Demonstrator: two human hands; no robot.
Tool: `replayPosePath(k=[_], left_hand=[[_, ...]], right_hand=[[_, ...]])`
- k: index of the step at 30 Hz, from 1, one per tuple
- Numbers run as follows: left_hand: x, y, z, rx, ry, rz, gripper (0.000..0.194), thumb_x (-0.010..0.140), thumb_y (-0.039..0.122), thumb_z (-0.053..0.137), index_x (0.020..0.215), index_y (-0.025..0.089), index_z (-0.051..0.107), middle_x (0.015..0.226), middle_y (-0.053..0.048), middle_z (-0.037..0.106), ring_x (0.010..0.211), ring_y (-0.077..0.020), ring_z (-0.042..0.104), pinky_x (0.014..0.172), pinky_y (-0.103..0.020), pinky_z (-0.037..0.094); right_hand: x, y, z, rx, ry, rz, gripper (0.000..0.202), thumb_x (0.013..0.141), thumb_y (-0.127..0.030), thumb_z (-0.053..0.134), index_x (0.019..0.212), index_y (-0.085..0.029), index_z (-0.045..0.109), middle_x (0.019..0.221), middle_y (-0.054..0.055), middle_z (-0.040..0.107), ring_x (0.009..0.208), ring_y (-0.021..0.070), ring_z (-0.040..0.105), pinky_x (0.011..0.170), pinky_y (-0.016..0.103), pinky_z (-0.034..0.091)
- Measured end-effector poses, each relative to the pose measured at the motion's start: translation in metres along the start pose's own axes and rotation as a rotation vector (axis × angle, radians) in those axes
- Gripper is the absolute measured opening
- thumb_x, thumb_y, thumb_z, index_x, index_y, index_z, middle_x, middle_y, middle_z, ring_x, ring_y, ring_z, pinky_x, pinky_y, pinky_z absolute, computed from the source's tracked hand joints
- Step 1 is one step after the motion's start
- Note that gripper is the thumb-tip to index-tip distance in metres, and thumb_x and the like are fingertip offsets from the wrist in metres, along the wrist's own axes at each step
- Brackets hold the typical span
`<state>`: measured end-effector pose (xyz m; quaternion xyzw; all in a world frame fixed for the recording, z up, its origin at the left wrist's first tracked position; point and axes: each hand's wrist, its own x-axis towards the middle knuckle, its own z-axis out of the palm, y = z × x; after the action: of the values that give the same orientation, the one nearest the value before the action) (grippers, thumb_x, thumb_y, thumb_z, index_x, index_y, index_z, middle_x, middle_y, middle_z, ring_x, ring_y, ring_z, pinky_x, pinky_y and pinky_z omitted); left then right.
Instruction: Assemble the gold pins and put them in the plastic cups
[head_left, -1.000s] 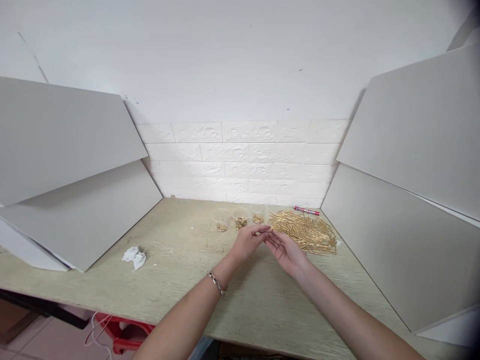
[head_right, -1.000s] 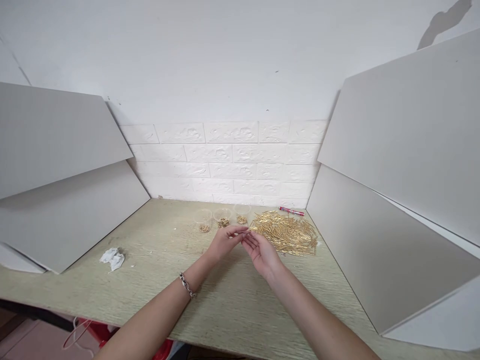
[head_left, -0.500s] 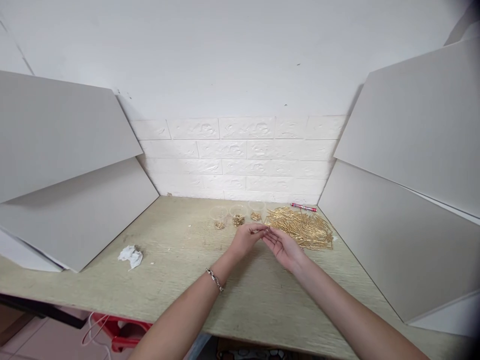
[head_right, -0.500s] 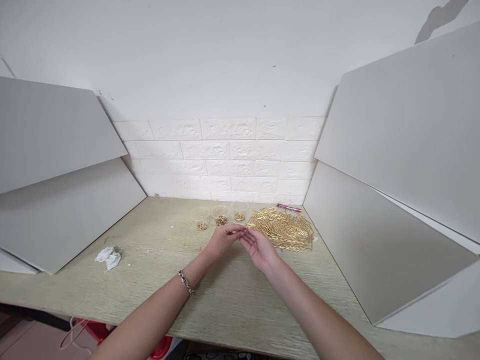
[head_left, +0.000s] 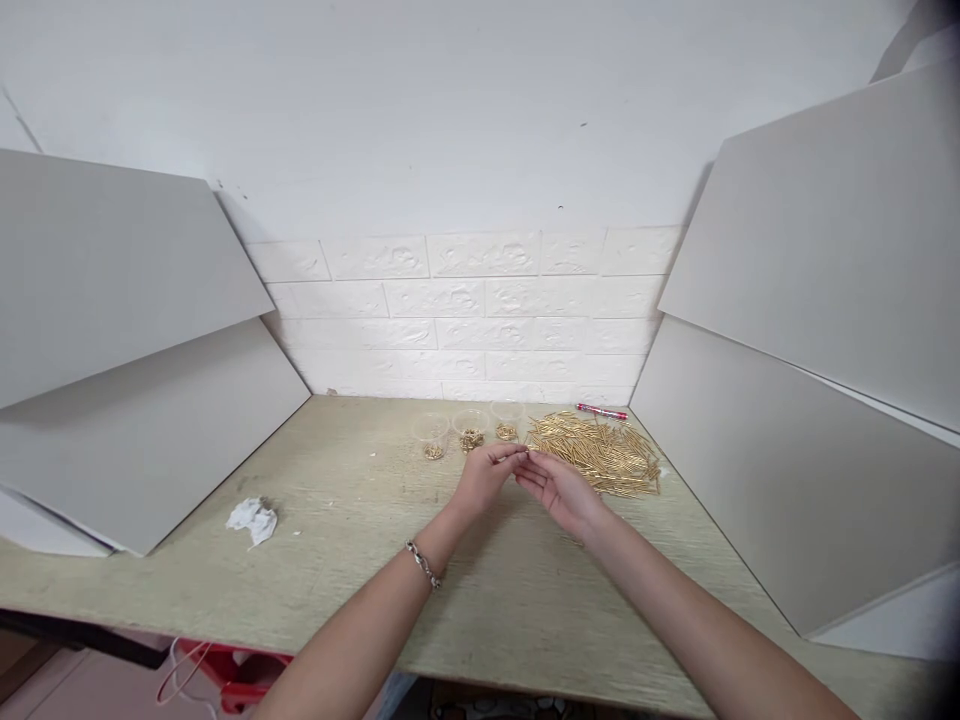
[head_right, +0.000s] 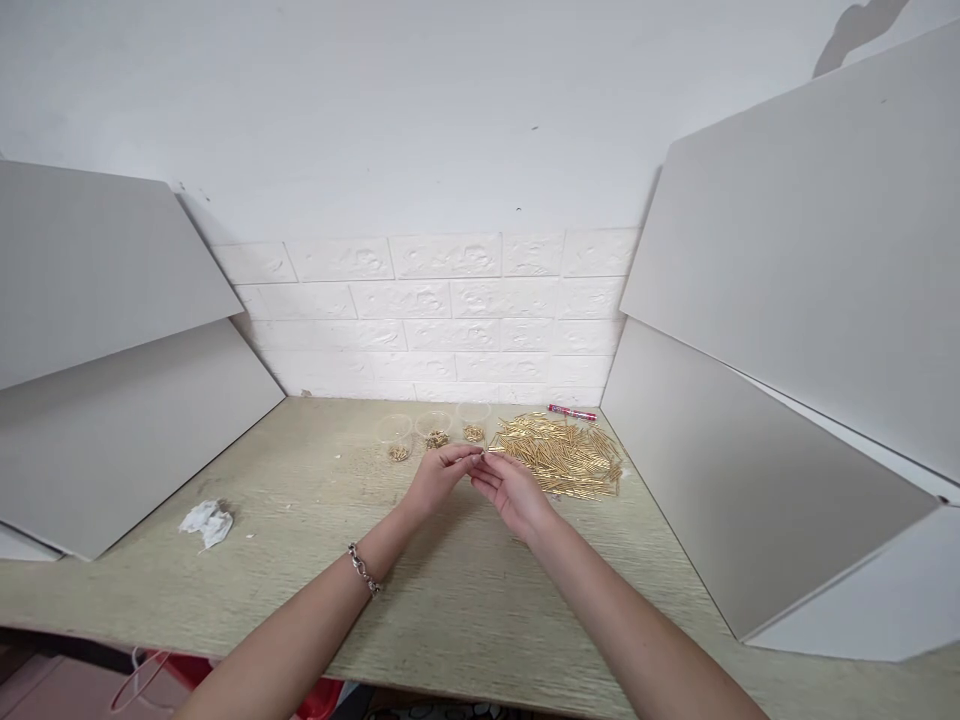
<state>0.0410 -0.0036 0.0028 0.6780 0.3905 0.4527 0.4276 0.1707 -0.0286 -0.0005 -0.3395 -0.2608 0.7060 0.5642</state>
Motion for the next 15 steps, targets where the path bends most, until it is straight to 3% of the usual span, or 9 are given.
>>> replayPosePath(k=[15], left_hand=[[0.0034, -0.0011, -0.0019, -0.231, -0.057, -0.109, 0.024, 0.067, 0.035, 0.061, 0.074, 0.013, 0.066, 0.074, -0.003, 0.062, 0.073, -0.0130, 0.053, 0.070, -0.024, 0.042]], right_hand=[[-0.0012, -0.0018, -0.0033, -0.112, -0.074, 0.043, 0.018, 0.067, -0.025, 0.066, 0.080, -0.013, 0.064, 0.077, 0.006, 0.067, 0.074, 0.0135, 0.063, 0.072, 0.025, 0.050]])
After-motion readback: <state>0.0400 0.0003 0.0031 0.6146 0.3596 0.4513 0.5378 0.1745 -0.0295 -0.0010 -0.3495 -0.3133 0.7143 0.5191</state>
